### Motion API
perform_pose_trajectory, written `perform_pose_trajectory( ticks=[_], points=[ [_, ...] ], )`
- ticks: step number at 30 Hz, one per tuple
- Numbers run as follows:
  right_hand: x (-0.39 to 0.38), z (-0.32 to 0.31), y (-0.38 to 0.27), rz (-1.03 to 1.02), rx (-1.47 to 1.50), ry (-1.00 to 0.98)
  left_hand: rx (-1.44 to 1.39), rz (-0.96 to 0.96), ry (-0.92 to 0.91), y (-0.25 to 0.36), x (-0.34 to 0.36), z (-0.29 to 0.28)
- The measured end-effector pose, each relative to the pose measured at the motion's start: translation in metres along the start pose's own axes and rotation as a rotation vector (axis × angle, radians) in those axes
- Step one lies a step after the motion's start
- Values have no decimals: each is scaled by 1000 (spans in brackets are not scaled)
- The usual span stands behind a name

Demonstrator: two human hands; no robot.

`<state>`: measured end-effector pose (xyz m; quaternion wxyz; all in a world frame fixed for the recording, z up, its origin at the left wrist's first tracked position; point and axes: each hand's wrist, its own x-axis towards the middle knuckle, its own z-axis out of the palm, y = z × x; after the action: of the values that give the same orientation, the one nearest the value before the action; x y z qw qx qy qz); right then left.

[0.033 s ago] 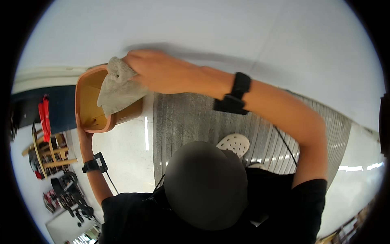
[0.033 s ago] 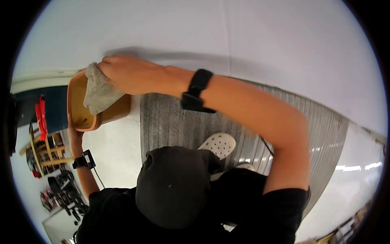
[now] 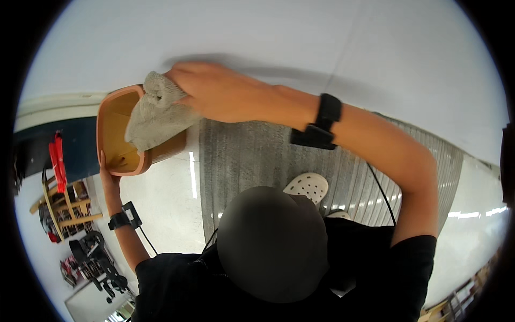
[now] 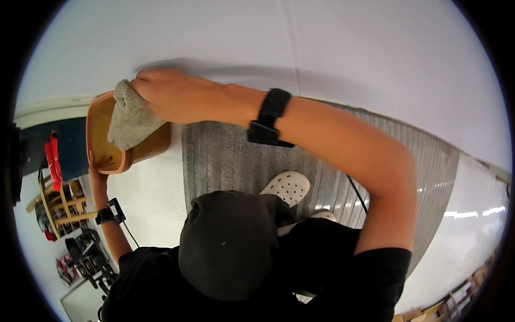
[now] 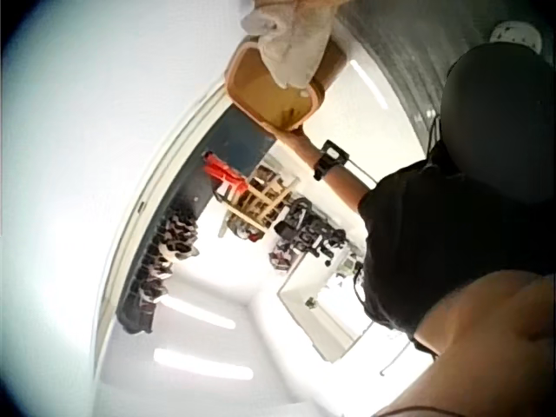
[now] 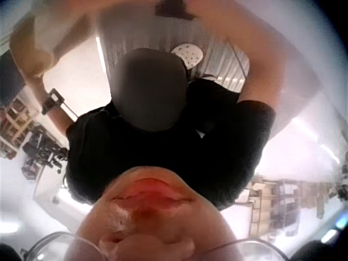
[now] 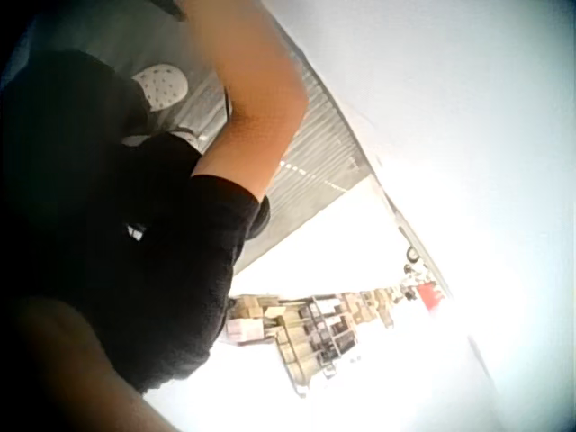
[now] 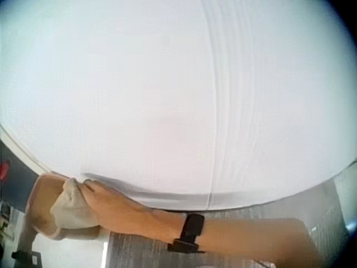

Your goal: The person kneels on a grey tiled floor and wipes the surface with a grey cloth. They repeatedly dip the cloth into a nearby bucket of water to wet it and continue scrubbing the floor area in front of them.

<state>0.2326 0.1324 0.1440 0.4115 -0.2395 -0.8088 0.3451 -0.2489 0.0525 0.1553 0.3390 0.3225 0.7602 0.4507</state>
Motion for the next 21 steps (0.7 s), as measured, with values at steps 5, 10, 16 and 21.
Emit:
perform_pose_trajectory(
  ticks=[5,10,16,21],
  points=[
    [-70,-62,-11,20,-255,242,-89,2,-285,-15,77,-43],
    [-131,-122,-24,124,-308,96,-3,-70,-99,7,51,-50],
    [-200,-198,-58,405,-279,0,61,-106,-239,26,20,-23],
    [-258,-226,-83,530,-473,162,-16,-222,-339,28,0,10]
  ],
)
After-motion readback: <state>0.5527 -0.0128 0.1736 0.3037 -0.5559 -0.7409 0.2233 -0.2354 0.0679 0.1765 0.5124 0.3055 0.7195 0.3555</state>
